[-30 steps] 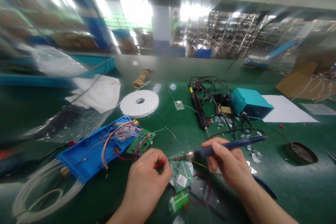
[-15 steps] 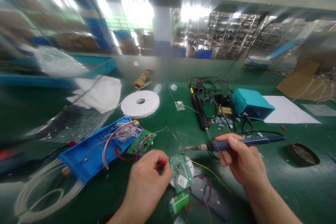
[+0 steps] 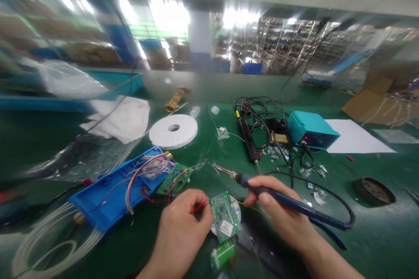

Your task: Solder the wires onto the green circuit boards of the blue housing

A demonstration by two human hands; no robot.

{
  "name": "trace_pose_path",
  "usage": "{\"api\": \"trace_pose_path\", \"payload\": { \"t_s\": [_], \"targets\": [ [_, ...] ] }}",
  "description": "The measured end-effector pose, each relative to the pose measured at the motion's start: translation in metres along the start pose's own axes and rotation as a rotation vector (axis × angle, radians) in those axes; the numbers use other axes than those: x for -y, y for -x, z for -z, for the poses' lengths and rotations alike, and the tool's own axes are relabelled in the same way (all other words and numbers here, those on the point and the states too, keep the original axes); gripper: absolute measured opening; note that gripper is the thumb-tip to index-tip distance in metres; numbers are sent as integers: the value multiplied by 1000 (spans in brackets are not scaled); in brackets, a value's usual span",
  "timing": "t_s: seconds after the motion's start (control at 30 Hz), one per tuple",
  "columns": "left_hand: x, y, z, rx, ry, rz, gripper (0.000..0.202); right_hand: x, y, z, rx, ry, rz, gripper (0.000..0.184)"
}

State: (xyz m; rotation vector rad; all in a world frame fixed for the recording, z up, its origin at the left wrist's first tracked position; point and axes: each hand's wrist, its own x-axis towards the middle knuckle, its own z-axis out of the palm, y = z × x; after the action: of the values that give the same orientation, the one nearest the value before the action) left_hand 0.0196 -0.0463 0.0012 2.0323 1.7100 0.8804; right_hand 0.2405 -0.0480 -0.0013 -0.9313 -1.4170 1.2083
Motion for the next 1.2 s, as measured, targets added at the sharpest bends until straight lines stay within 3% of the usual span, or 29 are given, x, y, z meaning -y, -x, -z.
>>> {"api": "trace_pose_path", "payload": {
  "t_s": [0.2,0.3,0.37,0.57,0.83,0.93,1.1,1.2],
  "targets": [
    [1,-1,-2,0,7,16,8,-5,-3,-10,165,297,190,18],
    [0,-1,-2,21,11,34,7,-9,-5,-15,232,383,285,50],
    [0,0,-2,31,15,43,7,-10,-5,-18,265,428,304,62],
    [-1,6,2,51,53,82,8,-8,1,-22,297,487,288,56],
    [5,11,11,169,183,228,20,-6,6,-25,284,526,296,52],
    [7,17,18,136,229,165,29,-8,9,-25,268,520,311,52],
    [4,24,31,107,262,23,21,-5,10,-26,249,512,337,59],
    [1,27,33,33,205,11,18,3,7,-31,192,516,343,46]
  ]
}}
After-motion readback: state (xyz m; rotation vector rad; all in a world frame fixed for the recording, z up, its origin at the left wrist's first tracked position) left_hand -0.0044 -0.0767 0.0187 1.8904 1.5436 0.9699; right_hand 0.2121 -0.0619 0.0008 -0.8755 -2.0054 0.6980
